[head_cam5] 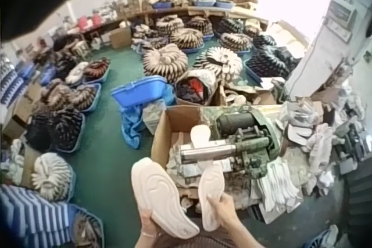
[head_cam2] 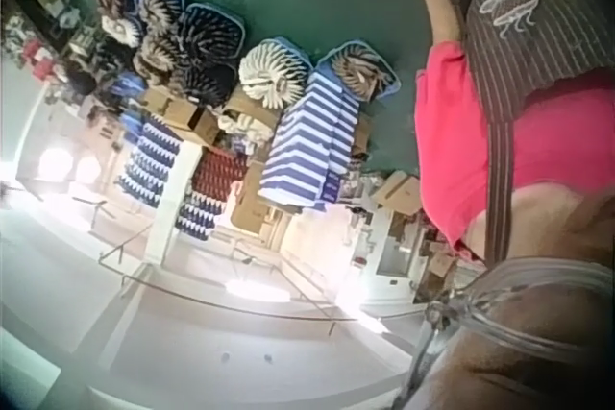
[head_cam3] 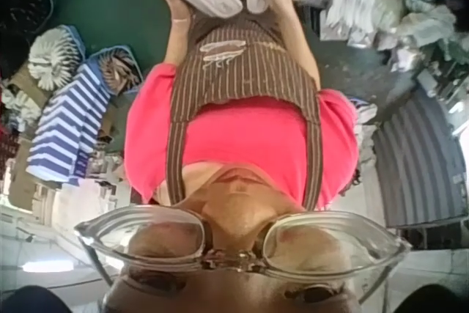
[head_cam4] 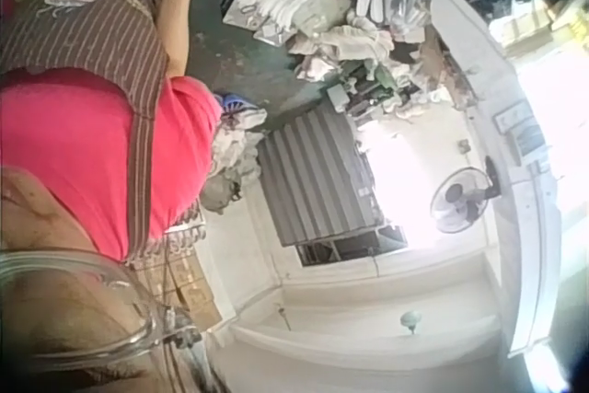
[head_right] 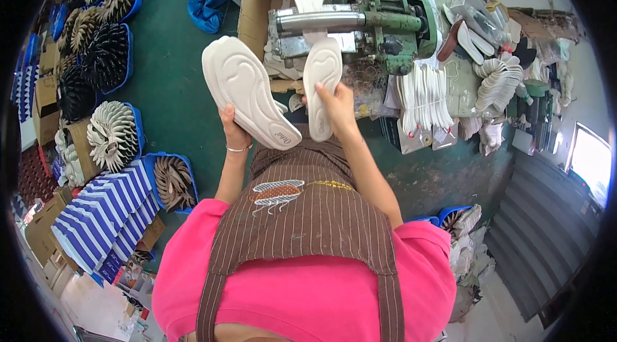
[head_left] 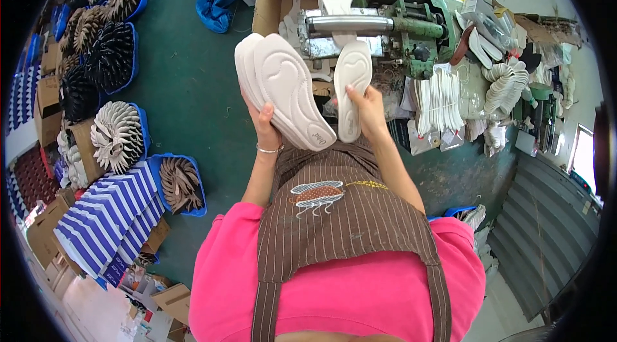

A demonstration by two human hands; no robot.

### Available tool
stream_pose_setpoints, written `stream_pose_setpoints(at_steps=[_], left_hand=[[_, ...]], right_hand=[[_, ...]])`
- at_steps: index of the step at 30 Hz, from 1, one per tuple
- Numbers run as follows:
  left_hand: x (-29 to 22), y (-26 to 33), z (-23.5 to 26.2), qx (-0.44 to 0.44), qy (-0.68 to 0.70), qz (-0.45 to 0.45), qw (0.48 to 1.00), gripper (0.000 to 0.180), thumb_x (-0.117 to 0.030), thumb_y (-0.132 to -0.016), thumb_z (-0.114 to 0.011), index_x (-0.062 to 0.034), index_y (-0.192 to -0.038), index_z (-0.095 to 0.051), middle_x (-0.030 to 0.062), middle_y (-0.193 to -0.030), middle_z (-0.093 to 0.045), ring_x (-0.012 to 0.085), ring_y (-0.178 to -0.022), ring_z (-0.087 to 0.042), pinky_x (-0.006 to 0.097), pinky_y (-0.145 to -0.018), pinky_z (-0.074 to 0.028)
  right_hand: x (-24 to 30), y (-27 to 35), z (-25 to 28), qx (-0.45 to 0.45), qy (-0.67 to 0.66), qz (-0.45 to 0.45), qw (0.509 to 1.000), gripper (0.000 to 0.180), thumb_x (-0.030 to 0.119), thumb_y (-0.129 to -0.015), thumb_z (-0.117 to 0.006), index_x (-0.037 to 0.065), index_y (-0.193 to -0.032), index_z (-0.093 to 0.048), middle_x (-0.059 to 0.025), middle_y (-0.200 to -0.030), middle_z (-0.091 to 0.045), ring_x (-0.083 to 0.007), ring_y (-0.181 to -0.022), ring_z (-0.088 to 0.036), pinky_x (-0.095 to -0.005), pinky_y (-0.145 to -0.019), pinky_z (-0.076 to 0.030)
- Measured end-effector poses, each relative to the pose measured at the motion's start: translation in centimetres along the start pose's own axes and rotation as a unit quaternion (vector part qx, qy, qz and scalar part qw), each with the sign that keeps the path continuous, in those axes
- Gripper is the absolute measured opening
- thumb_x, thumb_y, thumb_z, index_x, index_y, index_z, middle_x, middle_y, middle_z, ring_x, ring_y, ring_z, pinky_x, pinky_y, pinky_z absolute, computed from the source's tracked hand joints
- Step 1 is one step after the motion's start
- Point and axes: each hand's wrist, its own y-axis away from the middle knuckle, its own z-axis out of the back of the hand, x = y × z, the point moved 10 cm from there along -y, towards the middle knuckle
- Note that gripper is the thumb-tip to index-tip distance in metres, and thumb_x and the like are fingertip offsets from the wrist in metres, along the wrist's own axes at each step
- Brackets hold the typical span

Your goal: The recorder is feeding shoe insoles into an industrial machine for processing and then stacking them.

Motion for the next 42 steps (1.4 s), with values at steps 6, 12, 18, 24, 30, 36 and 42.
stream_pose_setpoints(at_steps=[6, 12, 18, 24, 30, 36, 42], left_hand=[[-1.6, 0.1, -0.7, -0.011, -0.109, -0.064, 0.992, 0.098, -0.036, -0.071, -0.063, 0.0012, -0.142, -0.007, 0.0185, -0.143, -0.018, 0.0295, -0.132, -0.021, 0.039, -0.108, -0.015], [-2.0, 0.3, -1.4, -0.066, -0.197, -0.127, 0.97, 0.108, -0.04, -0.07, -0.071, 0.0023, -0.142, -0.002, 0.0217, -0.146, -0.009, 0.0312, -0.135, -0.013, 0.039, -0.109, -0.009], [-1.3, 0.4, -1.5, -0.068, -0.124, -0.117, 0.983, 0.107, -0.04, -0.072, -0.07, 0.0015, -0.142, 0.0, 0.0204, -0.146, -0.008, 0.0298, -0.135, -0.012, 0.039, -0.109, -0.01], [-1.5, 0.4, 0.9, -0.113, -0.053, -0.095, 0.988, 0.081, -0.023, -0.078, -0.054, 0.0013, -0.141, -0.008, 0.018, -0.14, -0.024, 0.0273, -0.127, -0.028, 0.038, -0.107, -0.02], [-0.9, -1.0, 2.7, -0.093, 0.003, -0.072, 0.993, 0.066, -0.026, -0.081, -0.051, -0.0033, -0.136, -0.023, 0.0147, -0.129, -0.037, 0.0247, -0.116, -0.042, 0.038, -0.099, -0.035], [0.9, 0.7, 5.4, -0.129, -0.008, -0.002, 0.992, 0.069, -0.029, -0.081, -0.052, 0.0011, -0.135, -0.024, 0.015, -0.13, -0.036, 0.025, -0.119, -0.038, 0.036, -0.101, -0.031], [-1.2, 0.6, 1.7, -0.065, -0.007, -0.082, 0.995, 0.085, -0.028, -0.077, -0.06, 0.0015, -0.141, -0.013, 0.0163, -0.144, -0.02, 0.0241, -0.133, -0.02, 0.032, -0.109, -0.015]], right_hand=[[5.5, -1.8, -4.8, 0.075, -0.004, 0.002, 0.997, 0.029, 0.02, -0.085, -0.061, -0.004, -0.101, -0.057, -0.012, -0.087, -0.065, -0.0183, -0.074, -0.064, -0.0294, -0.064, -0.051], [8.4, 4.2, -8.1, 0.066, 0.257, 0.191, 0.945, 0.046, 0.016, -0.068, -0.074, -0.005, -0.105, -0.056, -0.0146, -0.091, -0.064, -0.0196, -0.086, -0.062, -0.0294, -0.079, -0.048], [6.8, 4.0, -5.9, 0.038, 0.028, 0.166, 0.985, 0.028, 0.007, -0.076, -0.069, -0.005, -0.099, -0.058, -0.0086, -0.091, -0.065, -0.0129, -0.086, -0.06, -0.0266, -0.08, -0.047], [3.4, 4.0, 0.5, -0.046, 0.005, 0.122, 0.991, 0.022, 0.0, -0.079, -0.067, -0.002, -0.1, -0.061, -0.006, -0.1, -0.063, -0.0111, -0.09, -0.058, -0.0245, -0.083, -0.044], [0.4, -1.9, 6.3, -0.129, -0.011, 0.159, 0.979, 0.019, 0.005, -0.078, -0.068, -0.003, -0.095, -0.063, -0.0024, -0.089, -0.065, -0.0079, -0.077, -0.056, -0.0228, -0.07, -0.043], [6.7, 1.6, 1.8, -0.167, 0.142, 0.264, 0.939, 0.017, 0.009, -0.082, -0.065, -0.002, -0.095, -0.064, -0.0039, -0.089, -0.065, -0.0095, -0.079, -0.056, -0.0249, -0.073, -0.044], [3.6, -2.2, 3.0, -0.075, 0.056, 0.224, 0.97, 0.02, 0.008, -0.084, -0.062, -0.001, -0.102, -0.059, -0.0041, -0.095, -0.062, -0.01, -0.08, -0.053, -0.0251, -0.071, -0.043]])
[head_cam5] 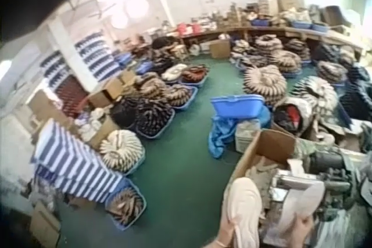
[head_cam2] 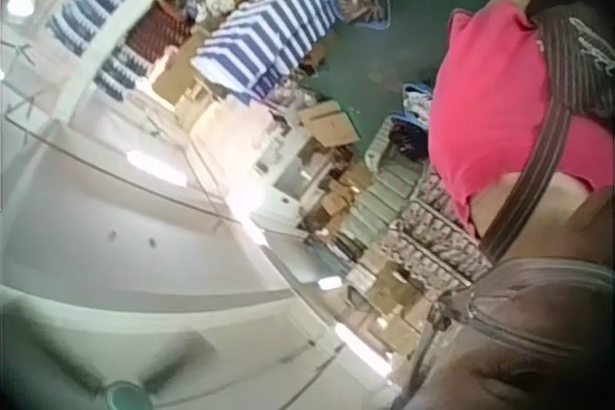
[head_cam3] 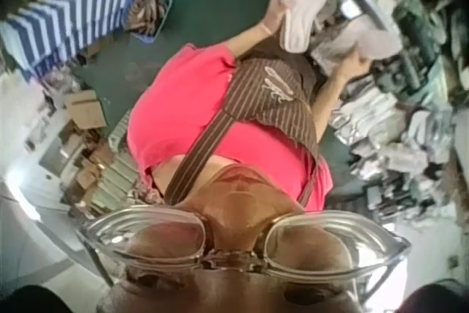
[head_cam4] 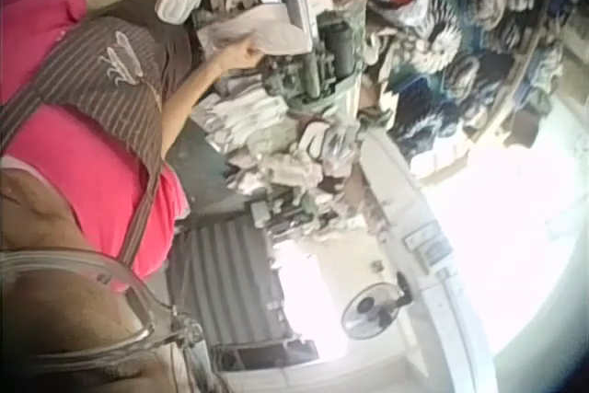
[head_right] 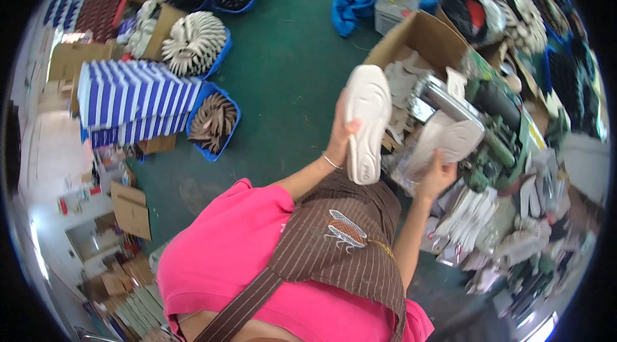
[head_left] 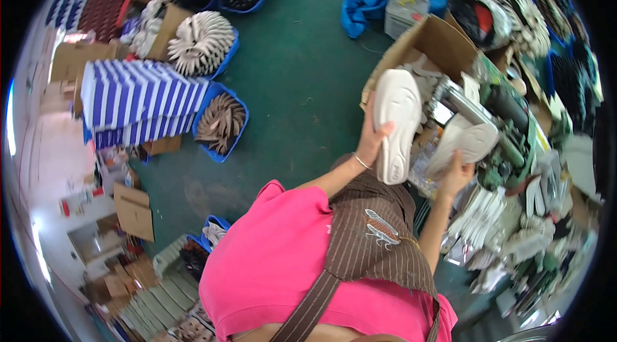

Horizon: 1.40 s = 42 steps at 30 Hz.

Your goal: The recorder is feeding shoe insoles into an industrial machine for processing and then stacking them.

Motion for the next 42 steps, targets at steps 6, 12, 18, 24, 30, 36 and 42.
stream_pose_setpoints(at_steps=[6, 12, 18, 24, 30, 36, 42], left_hand=[[-1.3, 1.0, -0.4, 0.009, -0.035, -0.03, 0.999, 0.09, -0.033, -0.076, -0.062, -0.0001, -0.142, -0.01, 0.018, -0.141, -0.023, 0.0264, -0.131, -0.023, 0.034, -0.108, -0.017], [-1.6, 1.6, -1.9, 0.044, -0.093, -0.037, 0.994, 0.097, -0.038, -0.074, -0.065, -0.0015, -0.142, -0.007, 0.0202, -0.141, -0.022, 0.0291, -0.13, -0.026, 0.036, -0.108, -0.02], [-1.4, 1.7, -3.4, 0.03, -0.188, -0.059, 0.98, 0.111, -0.06, -0.072, -0.063, -0.0024, -0.142, 0.002, 0.0259, -0.144, -0.014, 0.037, -0.134, -0.019, 0.041, -0.109, -0.017], [-2.1, 1.6, -3.5, 0.046, -0.194, -0.058, 0.978, 0.116, -0.054, -0.072, -0.067, -0.0009, -0.141, 0.008, 0.0251, -0.146, -0.007, 0.0359, -0.136, -0.013, 0.041, -0.11, -0.014], [-3.3, 1.9, -3.5, 0.024, -0.216, -0.09, 0.972, 0.121, -0.04, -0.064, -0.078, -0.0008, -0.141, 0.007, 0.0243, -0.146, -0.006, 0.0348, -0.136, -0.013, 0.041, -0.11, -0.015], [-3.4, 2.5, -2.5, -0.058, -0.216, -0.107, 0.969, 0.12, -0.038, -0.064, -0.079, -0.0004, -0.141, 0.005, 0.0223, -0.146, -0.009, 0.0334, -0.135, -0.017, 0.04, -0.109, -0.018], [-2.7, 2.5, -2.6, -0.048, -0.174, -0.104, 0.978, 0.114, -0.035, -0.068, -0.077, 0.0002, -0.142, 0.002, 0.0214, -0.146, -0.012, 0.0304, -0.134, -0.019, 0.038, -0.109, -0.018]], right_hand=[[-0.6, 3.7, -2.4, 0.078, -0.041, -0.098, 0.991, 0.03, 0.005, -0.087, -0.057, -0.004, -0.115, -0.052, -0.0098, -0.107, -0.059, -0.0177, -0.087, -0.059, -0.0321, -0.077, -0.05], [0.8, -1.6, -4.7, 0.111, -0.07, -0.167, 0.977, 0.019, 0.016, -0.091, -0.053, -0.001, -0.099, -0.056, -0.0083, -0.081, -0.064, -0.0145, -0.069, -0.061, -0.0268, -0.061, -0.05], [7.9, 7.7, -12.2, 0.272, 0.117, -0.021, 0.955, 0.066, 0.005, -0.066, -0.077, -0.004, -0.122, -0.043, -0.0115, -0.115, -0.052, -0.0191, -0.106, -0.05, -0.0316, -0.093, -0.039], [7.5, 7.5, -11.2, 0.25, 0.084, -0.022, 0.964, 0.06, -0.002, -0.067, -0.074, -0.005, -0.119, -0.043, -0.0104, -0.111, -0.054, -0.0179, -0.102, -0.053, -0.0301, -0.09, -0.041], [8.1, 6.8, -10.3, 0.187, 0.027, -0.005, 0.982, 0.046, -0.007, -0.071, -0.069, -0.004, -0.11, -0.046, -0.0115, -0.108, -0.055, -0.0176, -0.098, -0.055, -0.0287, -0.088, -0.043], [9.2, 8.3, -10.1, 0.107, 0.016, 0.043, 0.993, 0.044, 0.001, -0.077, -0.069, -0.001, -0.114, -0.045, -0.0108, -0.107, -0.058, -0.0153, -0.097, -0.056, -0.0278, -0.084, -0.044], [7.7, 7.5, -8.4, 0.106, -0.057, -0.031, 0.992, 0.044, -0.004, -0.08, -0.061, 0.001, -0.119, -0.043, -0.0117, -0.116, -0.053, -0.0202, -0.107, -0.052, -0.0331, -0.092, -0.041]])
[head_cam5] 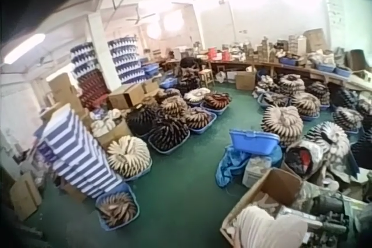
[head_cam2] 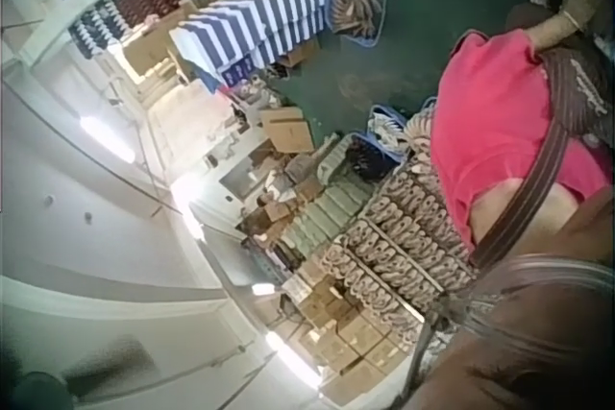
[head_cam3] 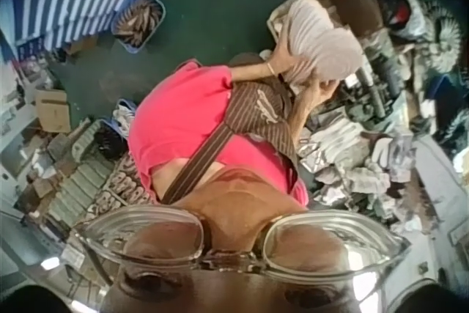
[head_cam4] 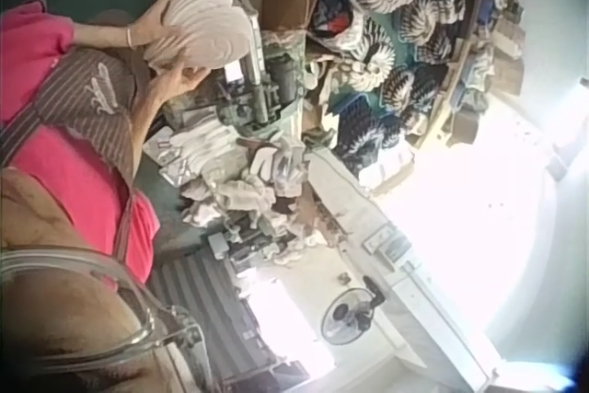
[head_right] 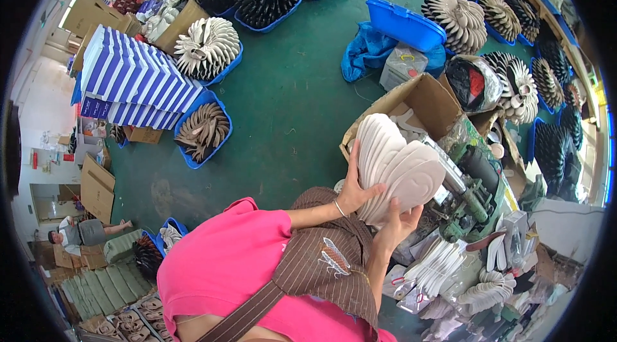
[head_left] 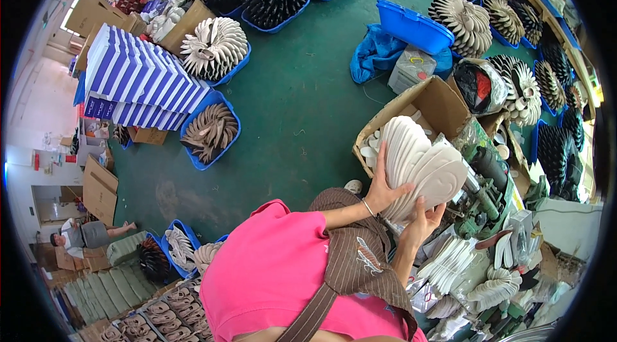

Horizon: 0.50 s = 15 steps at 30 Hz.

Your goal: The recorder is feeding shoe insoles into an industrial machine for processing and then stacking them.

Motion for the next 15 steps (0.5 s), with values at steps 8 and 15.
stream_pose_setpoints(at_steps=[8, 15], left_hand=[[1.5, -1.0, 1.5, -0.007, 0.057, 0.037, 0.998, 0.086, -0.018, -0.075, -0.064, -0.0001, -0.142, -0.014, 0.0155, -0.146, -0.016, 0.0251, -0.136, -0.014, 0.035, -0.111, -0.008], [8.0, -2.2, 3.8, 0.001, 0.263, 0.166, 0.95, 0.057, -0.019, -0.082, -0.054, 0.001, -0.13, -0.032, 0.0144, -0.121, -0.045, 0.025, -0.109, -0.048, 0.037, -0.095, -0.038]], right_hand=[[-1.8, -0.8, 4.9, -0.026, -0.184, -0.022, 0.982, 0.04, -0.007, -0.08, -0.06, 0.008, -0.116, -0.047, -0.0061, -0.114, -0.056, -0.0158, -0.102, -0.054, -0.0309, -0.088, -0.045], [-9.5, -2.5, 10.6, -0.127, -0.083, -0.065, 0.986, 0.037, -0.004, -0.078, -0.064, 0.003, -0.112, -0.051, -0.0051, -0.109, -0.058, -0.0159, -0.097, -0.056, -0.0274, -0.087, -0.042]])
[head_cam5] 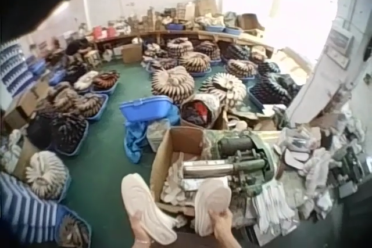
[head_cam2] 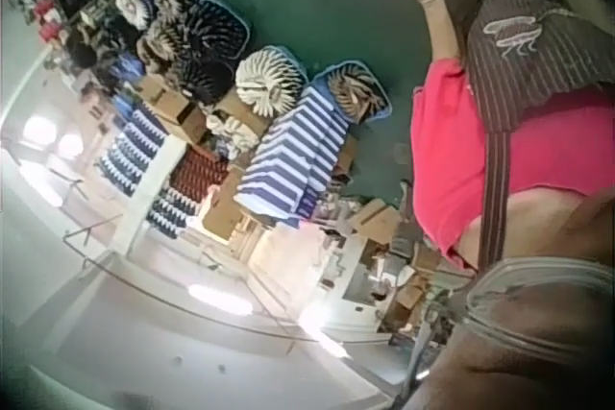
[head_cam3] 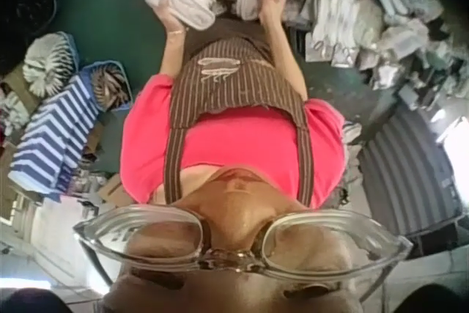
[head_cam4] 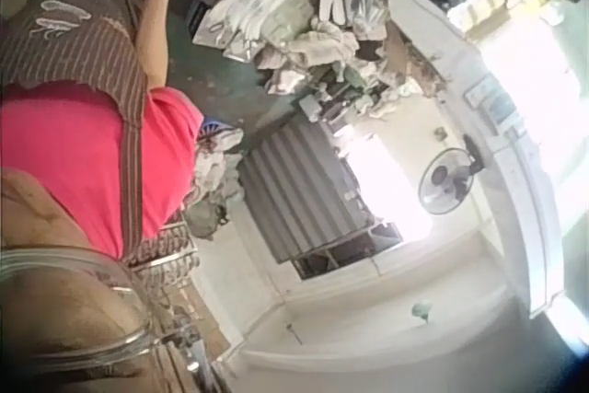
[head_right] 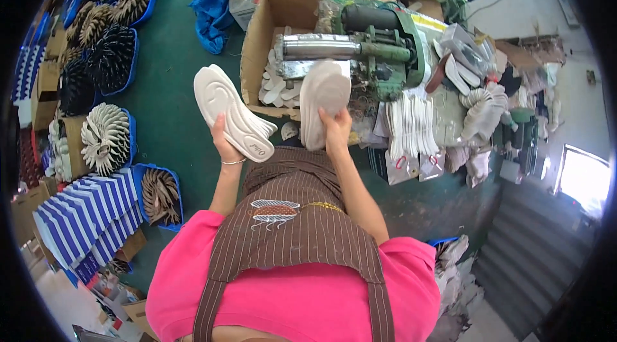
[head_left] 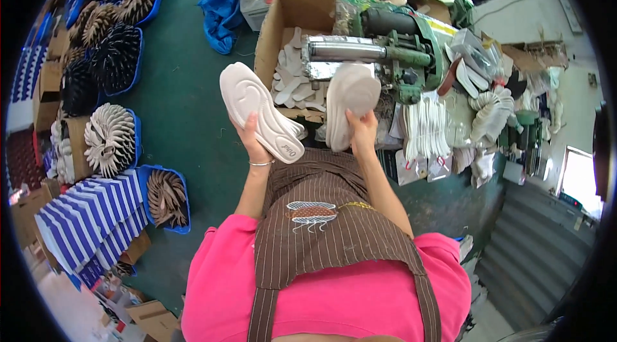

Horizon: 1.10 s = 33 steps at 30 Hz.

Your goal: The recorder is feeding shoe insoles into an industrial machine for processing and then stacking them.

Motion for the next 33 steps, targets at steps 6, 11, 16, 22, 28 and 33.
stream_pose_setpoints(at_steps=[6, 11, 16, 22, 28, 33], left_hand=[[-1.2, 0.7, 1.3, -0.02, -0.009, 0.019, 1.0, 0.062, -0.016, -0.08, -0.056, -0.0001, -0.133, -0.029, 0.0125, -0.126, -0.04, 0.0228, -0.114, -0.041, 0.034, -0.1, -0.032], [0.3, 0.8, -1.1, 0.0, -0.039, 0.017, 0.999, 0.072, -0.017, -0.074, -0.06, -0.0012, -0.136, -0.027, 0.0114, -0.127, -0.041, 0.0215, -0.116, -0.042, 0.033, -0.101, -0.032], [-0.4, 2.3, -3.7, 0.07, -0.011, 0.045, 0.996, 0.08, -0.021, -0.078, -0.061, -0.0022, -0.142, -0.017, 0.0104, -0.137, -0.031, 0.02, -0.125, -0.031, 0.03, -0.105, -0.023], [-2.5, 1.8, -5.8, 0.122, -0.053, -0.031, 0.991, 0.079, -0.02, -0.08, -0.057, -0.0014, -0.142, -0.012, 0.014, -0.141, -0.026, 0.0215, -0.129, -0.027, 0.031, -0.107, -0.019], [-3.2, 2.4, -7.0, 0.123, -0.203, -0.096, 0.967, 0.075, -0.037, -0.09, -0.049, 0.0003, -0.142, -0.009, 0.0181, -0.144, -0.019, 0.0269, -0.134, -0.019, 0.034, -0.109, -0.015], [-3.7, 3.0, -8.5, 0.07, -0.252, -0.114, 0.958, 0.083, -0.045, -0.092, -0.043, 0.0031, -0.141, 0.003, 0.026, -0.145, -0.011, 0.0332, -0.136, -0.012, 0.039, -0.109, -0.012]], right_hand=[[6.4, 0.1, -2.5, -0.024, 0.109, 0.168, 0.98, 0.027, 0.004, -0.08, -0.065, -0.001, -0.105, -0.056, -0.0057, -0.096, -0.062, -0.0112, -0.089, -0.056, -0.0265, -0.076, -0.044], [0.2, 1.8, 0.0, 0.036, 0.084, 0.131, 0.987, 0.035, 0.001, -0.085, -0.058, 0.002, -0.119, -0.049, -0.0072, -0.113, -0.057, -0.0148, -0.1, -0.054, -0.0286, -0.088, -0.041], [3.3, -2.9, -4.1, 0.14, 0.005, 0.042, 0.989, 0.031, 0.001, -0.085, -0.058, 0.001, -0.115, -0.05, -0.0061, -0.104, -0.06, -0.0134, -0.09, -0.056, -0.0255, -0.078, -0.044], [-0.3, -1.7, -2.9, 0.09, 0.012, -0.021, 0.996, 0.032, 0.002, -0.087, -0.055, -0.001, -0.118, -0.048, -0.0088, -0.108, -0.058, -0.0182, -0.092, -0.058, -0.0302, -0.079, -0.048], [4.4, -0.3, -10.2, 0.161, 0.094, -0.082, 0.979, 0.021, 0.017, -0.092, -0.052, -0.002, -0.101, -0.054, -0.0062, -0.083, -0.064, -0.0126, -0.068, -0.062, -0.0233, -0.058, -0.049], [7.4, 6.4, -15.5, 0.245, 0.313, 0.097, 0.912, 0.049, 0.008, -0.068, -0.076, -0.002, -0.108, -0.05, -0.0089, -0.102, -0.057, -0.0155, -0.095, -0.054, -0.0292, -0.084, -0.042]])
